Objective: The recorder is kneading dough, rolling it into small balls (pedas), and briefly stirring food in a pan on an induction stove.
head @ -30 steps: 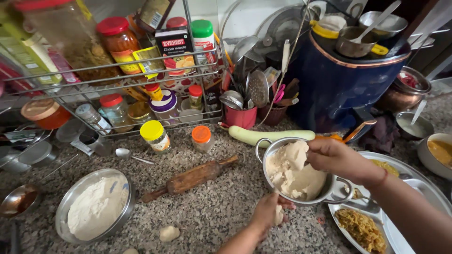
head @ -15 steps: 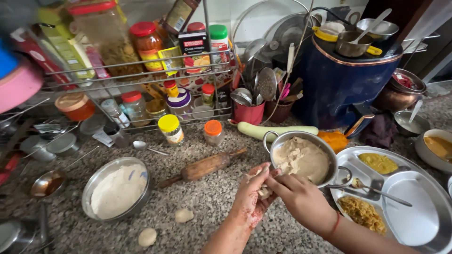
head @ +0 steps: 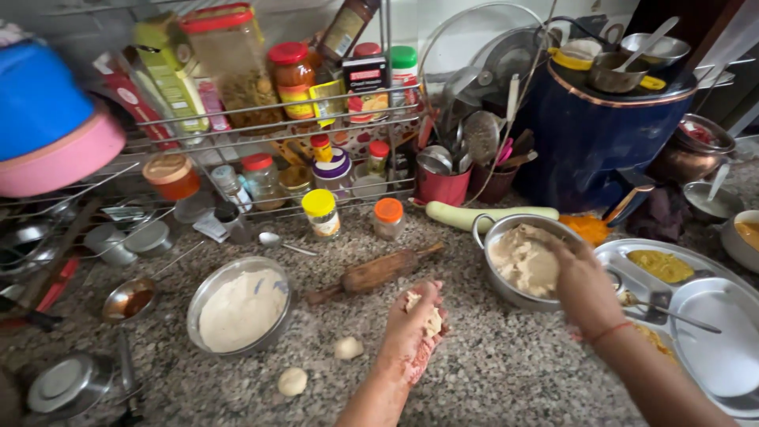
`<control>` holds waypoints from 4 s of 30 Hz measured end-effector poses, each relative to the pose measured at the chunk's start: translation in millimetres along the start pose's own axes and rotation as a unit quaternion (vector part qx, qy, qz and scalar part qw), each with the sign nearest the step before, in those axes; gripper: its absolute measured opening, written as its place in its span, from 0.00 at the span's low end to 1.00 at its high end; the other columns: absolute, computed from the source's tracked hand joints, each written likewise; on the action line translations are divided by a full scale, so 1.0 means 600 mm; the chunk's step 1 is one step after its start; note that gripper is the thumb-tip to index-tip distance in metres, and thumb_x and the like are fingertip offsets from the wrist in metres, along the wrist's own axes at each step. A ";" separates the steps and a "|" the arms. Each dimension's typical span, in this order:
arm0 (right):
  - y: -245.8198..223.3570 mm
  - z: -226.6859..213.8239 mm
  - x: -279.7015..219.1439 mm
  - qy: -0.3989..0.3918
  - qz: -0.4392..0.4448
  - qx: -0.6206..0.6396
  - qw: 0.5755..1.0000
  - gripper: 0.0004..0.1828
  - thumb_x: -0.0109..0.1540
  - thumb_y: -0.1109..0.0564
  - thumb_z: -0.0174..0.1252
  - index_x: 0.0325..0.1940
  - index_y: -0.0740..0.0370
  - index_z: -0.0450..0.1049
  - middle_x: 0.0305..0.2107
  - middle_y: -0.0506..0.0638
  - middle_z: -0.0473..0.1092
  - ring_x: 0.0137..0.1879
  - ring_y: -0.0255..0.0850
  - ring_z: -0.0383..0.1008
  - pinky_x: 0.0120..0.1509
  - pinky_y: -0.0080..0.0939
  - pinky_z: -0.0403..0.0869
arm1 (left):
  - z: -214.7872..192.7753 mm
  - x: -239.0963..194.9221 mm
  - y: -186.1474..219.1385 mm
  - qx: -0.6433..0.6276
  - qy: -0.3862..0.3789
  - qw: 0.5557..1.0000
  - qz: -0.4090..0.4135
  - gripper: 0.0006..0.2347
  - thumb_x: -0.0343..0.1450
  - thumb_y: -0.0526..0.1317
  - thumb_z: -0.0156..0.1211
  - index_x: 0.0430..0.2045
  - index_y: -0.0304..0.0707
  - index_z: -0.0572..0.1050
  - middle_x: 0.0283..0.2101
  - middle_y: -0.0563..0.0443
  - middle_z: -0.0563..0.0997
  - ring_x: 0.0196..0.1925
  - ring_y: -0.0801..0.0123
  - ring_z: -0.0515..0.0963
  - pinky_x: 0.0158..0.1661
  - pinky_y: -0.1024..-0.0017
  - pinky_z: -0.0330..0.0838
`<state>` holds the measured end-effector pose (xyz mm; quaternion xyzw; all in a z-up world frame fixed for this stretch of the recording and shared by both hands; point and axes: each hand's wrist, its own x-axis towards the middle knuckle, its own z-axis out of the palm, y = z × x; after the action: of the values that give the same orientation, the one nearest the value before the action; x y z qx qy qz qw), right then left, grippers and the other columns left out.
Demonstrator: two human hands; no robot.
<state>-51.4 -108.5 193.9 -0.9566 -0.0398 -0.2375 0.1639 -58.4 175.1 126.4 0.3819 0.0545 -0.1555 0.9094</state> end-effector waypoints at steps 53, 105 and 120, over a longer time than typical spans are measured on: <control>-0.465 -0.137 0.028 0.006 -0.074 0.689 0.721 0.41 0.70 0.42 0.47 0.82 0.51 0.39 0.80 0.57 0.32 0.84 0.58 0.33 0.80 0.67 0.44 | 0.226 -0.203 0.270 0.357 -0.224 0.769 0.480 0.47 0.75 0.73 0.08 0.74 0.20 0.28 0.83 0.28 0.34 0.86 0.48 0.37 0.82 0.56 0.33; -0.419 -0.044 0.049 -0.206 -0.188 0.959 0.048 0.50 0.73 0.20 0.17 0.87 0.55 0.38 0.82 0.60 0.38 0.88 0.50 0.34 0.90 0.49 0.35 | 0.215 -0.145 0.226 0.107 -0.202 0.852 0.472 0.48 0.75 0.74 0.39 0.79 0.38 0.33 0.86 0.36 0.37 0.88 0.53 0.39 0.84 0.56 0.33; -0.373 -0.067 0.018 0.002 -0.337 0.221 0.915 0.28 0.59 0.54 0.62 0.61 0.69 0.71 0.55 0.59 0.71 0.62 0.54 0.72 0.66 0.49 0.70 | 0.131 -0.179 0.280 -0.333 -0.066 0.937 0.075 0.35 0.70 0.60 0.34 0.63 0.29 0.70 0.59 0.38 0.82 0.60 0.59 0.80 0.54 0.66 0.76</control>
<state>-94.0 89.1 298.5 -0.8252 -0.4111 -0.2661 0.2816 -107.3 255.7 319.0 0.0486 0.0141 -0.0845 0.9951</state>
